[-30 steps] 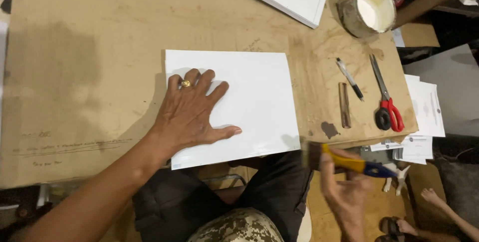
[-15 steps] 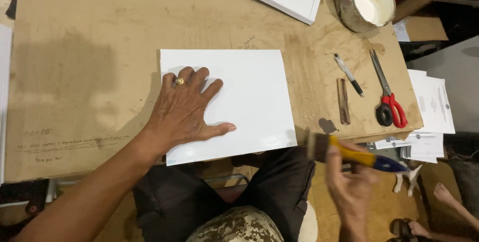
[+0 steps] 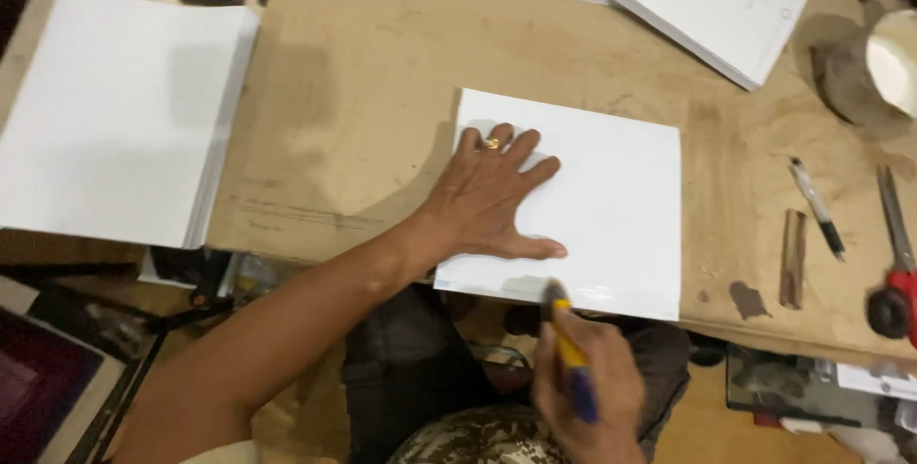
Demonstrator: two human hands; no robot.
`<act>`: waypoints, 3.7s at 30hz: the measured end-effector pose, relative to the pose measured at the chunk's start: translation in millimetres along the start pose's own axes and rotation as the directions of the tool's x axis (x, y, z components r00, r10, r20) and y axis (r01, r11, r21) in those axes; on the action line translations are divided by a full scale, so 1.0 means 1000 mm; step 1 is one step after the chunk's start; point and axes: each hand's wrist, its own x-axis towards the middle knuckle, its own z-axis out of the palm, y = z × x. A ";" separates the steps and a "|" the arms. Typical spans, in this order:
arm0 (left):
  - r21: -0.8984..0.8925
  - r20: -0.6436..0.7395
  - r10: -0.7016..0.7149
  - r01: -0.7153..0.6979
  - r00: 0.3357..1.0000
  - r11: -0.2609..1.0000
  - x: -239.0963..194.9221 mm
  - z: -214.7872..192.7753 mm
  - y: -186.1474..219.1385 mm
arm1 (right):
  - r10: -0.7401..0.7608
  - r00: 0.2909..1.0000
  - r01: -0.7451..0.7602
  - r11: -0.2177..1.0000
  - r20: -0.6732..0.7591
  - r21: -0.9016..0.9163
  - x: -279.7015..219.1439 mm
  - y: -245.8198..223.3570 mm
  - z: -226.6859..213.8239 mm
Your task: Manually assembling book covers by aligning paper sheets, applying glue with a brush, and marking them with a pen.
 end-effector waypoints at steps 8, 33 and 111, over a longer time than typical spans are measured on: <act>-0.138 -0.048 0.008 -0.015 0.999 0.990 0.002 0.006 -0.002 | -0.482 0.844 0.375 0.843 0.234 0.385 -0.008 -0.051 0.055; 0.003 -0.057 0.025 -0.025 0.998 1.000 -0.004 0.004 -0.001 | 0.709 0.617 -0.547 0.699 -0.342 0.461 0.006 0.169 -0.103; -0.330 0.463 -0.333 0.508 0.821 0.796 0.035 -0.047 -0.073 | 0.563 0.687 -0.398 -0.238 0.460 0.886 0.093 0.208 0.014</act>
